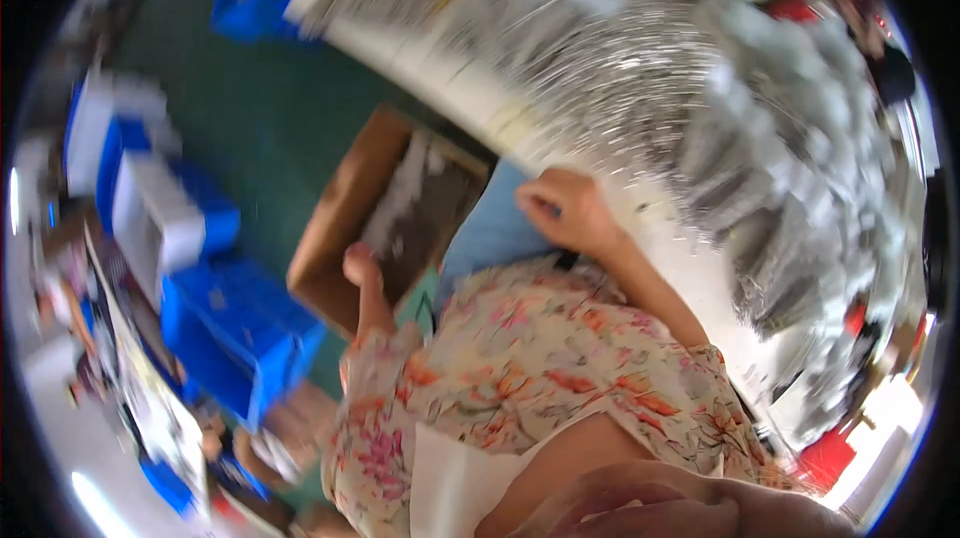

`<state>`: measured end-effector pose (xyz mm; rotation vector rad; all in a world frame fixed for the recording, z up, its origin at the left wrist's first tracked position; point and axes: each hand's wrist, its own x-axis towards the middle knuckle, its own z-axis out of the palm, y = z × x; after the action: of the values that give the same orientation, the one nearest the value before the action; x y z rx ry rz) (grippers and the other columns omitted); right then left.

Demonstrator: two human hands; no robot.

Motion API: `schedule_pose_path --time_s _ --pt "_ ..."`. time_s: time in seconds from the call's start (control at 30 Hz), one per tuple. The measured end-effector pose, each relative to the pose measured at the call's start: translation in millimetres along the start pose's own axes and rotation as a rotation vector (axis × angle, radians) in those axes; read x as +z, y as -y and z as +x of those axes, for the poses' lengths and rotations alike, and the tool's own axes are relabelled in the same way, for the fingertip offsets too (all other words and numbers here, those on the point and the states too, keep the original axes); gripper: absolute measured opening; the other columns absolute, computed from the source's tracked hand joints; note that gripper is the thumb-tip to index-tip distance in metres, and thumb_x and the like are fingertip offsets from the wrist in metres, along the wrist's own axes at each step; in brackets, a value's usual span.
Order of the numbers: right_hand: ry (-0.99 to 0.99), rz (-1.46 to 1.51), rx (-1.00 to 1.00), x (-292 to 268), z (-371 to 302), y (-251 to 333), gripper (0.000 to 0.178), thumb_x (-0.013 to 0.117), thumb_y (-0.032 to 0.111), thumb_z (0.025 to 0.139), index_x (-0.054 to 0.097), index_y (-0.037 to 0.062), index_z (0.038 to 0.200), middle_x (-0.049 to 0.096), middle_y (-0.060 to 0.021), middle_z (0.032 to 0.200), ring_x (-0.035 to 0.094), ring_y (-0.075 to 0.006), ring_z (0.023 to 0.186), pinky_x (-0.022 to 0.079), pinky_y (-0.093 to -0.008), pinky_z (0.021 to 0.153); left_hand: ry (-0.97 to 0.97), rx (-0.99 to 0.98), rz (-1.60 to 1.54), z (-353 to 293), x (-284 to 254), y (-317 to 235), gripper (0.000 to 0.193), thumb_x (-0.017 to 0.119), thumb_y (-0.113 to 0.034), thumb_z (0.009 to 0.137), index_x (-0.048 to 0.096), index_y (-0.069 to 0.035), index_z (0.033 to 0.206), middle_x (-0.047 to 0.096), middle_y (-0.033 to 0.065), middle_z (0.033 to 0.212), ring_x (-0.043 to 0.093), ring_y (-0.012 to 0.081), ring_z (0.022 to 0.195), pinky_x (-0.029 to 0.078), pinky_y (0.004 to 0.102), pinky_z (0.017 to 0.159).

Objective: Assembling small industrial brushes by inserting the bristle heads into metal rings and placing the finished items into a cardboard box.

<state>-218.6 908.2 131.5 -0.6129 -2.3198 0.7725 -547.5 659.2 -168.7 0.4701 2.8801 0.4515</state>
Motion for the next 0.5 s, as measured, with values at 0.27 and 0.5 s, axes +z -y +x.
schedule_pose_path --time_s 0.27,0.5 --pt "-0.455 -0.041 0.139 -164.7 -27.0 19.6 0.005 0.065 0.007 0.071 0.062 0.0055 0.075 0.053 -0.0059 0.06 0.052 -0.0185 0.051 0.042 -0.0309 0.048 -0.501 1.12 -0.78 30.6 -297.8 -428.7 0.014 0.053 -0.01 0.088 0.058 0.0 0.096 0.061 0.0075 0.086 0.056 0.0144 0.072 0.047 0.0255 0.065" --pt "-0.552 -0.442 0.237 -284.3 -24.1 -31.7 0.01 0.06 0.006 0.078 0.064 0.0013 0.086 0.062 -0.0117 0.078 0.06 -0.024 0.067 0.05 -0.0317 0.06 -0.012 1.525 -0.138 19.0 -258.2 -700.1 0.025 0.057 -0.026 0.084 0.061 -0.005 0.097 0.065 0.0133 0.089 0.062 0.026 0.084 0.048 0.035 0.075"
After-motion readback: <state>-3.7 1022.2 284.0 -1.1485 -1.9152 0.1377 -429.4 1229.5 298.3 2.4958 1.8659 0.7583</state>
